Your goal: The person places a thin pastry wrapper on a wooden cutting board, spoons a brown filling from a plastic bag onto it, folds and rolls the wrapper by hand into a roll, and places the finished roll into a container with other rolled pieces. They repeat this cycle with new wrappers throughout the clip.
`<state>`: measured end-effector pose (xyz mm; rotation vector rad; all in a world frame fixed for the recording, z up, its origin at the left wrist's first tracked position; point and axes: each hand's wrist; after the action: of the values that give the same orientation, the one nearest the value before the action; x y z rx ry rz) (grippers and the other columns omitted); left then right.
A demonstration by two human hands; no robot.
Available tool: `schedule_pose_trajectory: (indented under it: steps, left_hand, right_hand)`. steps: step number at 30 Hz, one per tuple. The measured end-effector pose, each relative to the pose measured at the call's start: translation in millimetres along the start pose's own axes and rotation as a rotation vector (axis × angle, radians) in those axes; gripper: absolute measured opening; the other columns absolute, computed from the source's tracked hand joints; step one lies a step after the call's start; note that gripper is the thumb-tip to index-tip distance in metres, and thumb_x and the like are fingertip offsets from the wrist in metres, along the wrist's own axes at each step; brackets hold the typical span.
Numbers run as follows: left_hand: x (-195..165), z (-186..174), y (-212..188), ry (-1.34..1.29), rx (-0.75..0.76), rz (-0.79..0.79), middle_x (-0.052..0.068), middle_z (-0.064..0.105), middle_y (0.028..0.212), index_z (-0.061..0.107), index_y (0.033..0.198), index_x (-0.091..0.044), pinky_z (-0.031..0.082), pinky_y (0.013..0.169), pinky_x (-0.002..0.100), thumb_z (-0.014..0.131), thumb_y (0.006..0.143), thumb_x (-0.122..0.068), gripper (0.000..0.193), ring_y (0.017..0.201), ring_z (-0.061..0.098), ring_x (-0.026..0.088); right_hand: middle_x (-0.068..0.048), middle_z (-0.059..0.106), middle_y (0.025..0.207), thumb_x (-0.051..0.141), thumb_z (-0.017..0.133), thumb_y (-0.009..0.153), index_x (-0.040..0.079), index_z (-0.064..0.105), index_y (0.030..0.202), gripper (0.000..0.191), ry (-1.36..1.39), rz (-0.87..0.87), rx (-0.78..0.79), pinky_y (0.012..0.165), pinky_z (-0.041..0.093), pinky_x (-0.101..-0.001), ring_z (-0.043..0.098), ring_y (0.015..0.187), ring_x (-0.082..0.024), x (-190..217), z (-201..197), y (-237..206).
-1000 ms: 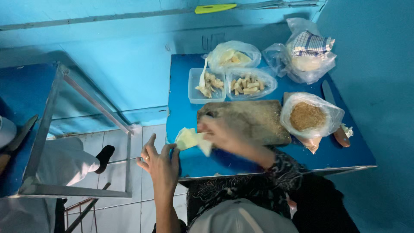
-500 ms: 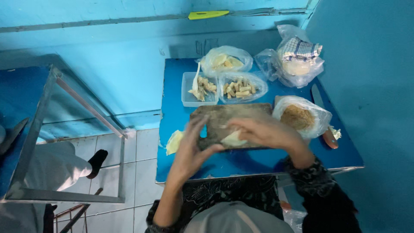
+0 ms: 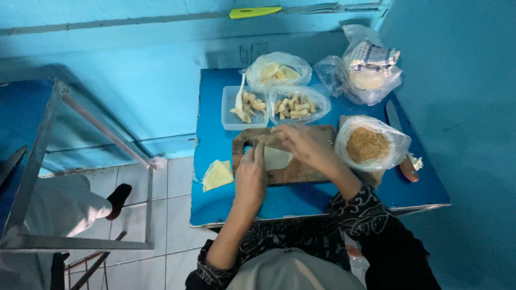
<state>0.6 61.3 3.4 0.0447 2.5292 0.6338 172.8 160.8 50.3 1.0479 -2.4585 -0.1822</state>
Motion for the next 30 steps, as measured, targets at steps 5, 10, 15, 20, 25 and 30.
schedule_pose_trajectory:
  steps: [5,10,15,20,25,30]
  left_hand:
    - [2.7,1.4,-3.8,0.206,-0.195,0.204,0.02,0.062,0.122,0.064,0.114,-0.002,0.047,0.098,0.048,0.064,0.08,-0.005,0.034,0.115,0.057,0.038]
    - [-22.2,11.7,-23.7,0.182,-0.057,0.259,0.018,0.061,0.117,0.068,0.113,0.002,0.04,0.106,0.059,0.067,0.09,-0.029,0.038,0.116,0.056,0.036]
    - [-32.5,12.9,-39.2,0.145,-0.041,0.29,0.02,0.061,0.123,0.066,0.12,0.009,0.037,0.107,0.059,0.069,0.085,-0.057,0.075,0.12,0.054,0.037]
    - [-24.8,4.7,-42.6,0.103,-0.058,0.357,0.02,0.061,0.127,0.065,0.12,0.006,0.034,0.11,0.062,0.072,0.083,-0.06,0.076,0.126,0.052,0.037]
    - [-23.7,-2.0,-43.7,0.089,-0.043,0.393,0.019,0.06,0.126,0.065,0.121,0.006,0.036,0.109,0.062,0.073,0.084,-0.057,0.074,0.122,0.052,0.037]
    - [-21.0,-6.9,-41.3,0.03,0.001,0.409,0.021,0.059,0.124,0.064,0.117,0.008,0.039,0.107,0.057,0.076,0.083,-0.053,0.072,0.119,0.052,0.04]
  right_hand:
    - [-0.029,0.051,0.121,0.005,0.07,0.083,0.013,0.069,0.133,0.051,-0.184,-0.082,-0.013,0.082,0.05,-0.0462,0.056,0.107,-0.042,-11.0,3.7,31.6]
    - [-0.016,0.052,0.116,0.013,0.073,0.083,0.018,0.073,0.123,0.041,-0.525,-0.188,-0.098,0.088,0.041,-0.058,0.045,0.117,-0.034,-4.5,24.1,82.1]
    - [-0.011,0.051,0.121,0.02,0.071,0.081,0.012,0.078,0.103,0.024,-0.769,-0.092,0.074,0.083,0.039,-0.0492,0.043,0.119,-0.032,1.7,36.3,105.0]
    - [-0.011,0.051,0.12,0.016,0.071,0.079,0.009,0.077,0.084,0.011,-0.723,-0.102,0.078,0.086,0.039,-0.0472,0.045,0.118,-0.031,-2.9,32.2,108.1]
    - [-0.012,0.049,0.111,0.01,0.071,0.075,0.01,0.076,0.078,0.005,-0.25,0.009,0.196,0.086,0.036,-0.0453,0.044,0.114,-0.032,-1.3,13.1,114.0]
    - [-0.006,0.052,0.108,-0.012,0.062,0.076,0.018,0.081,0.097,0.041,-0.051,-0.184,0.299,0.091,0.044,-0.038,0.054,0.108,-0.028,-8.8,-12.7,57.4]
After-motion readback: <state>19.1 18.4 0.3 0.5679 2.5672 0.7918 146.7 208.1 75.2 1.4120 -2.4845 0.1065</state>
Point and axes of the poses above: each hand's wrist, its own y-axis towards the middle knuckle, its own z-axis out of the palm, x = y × z
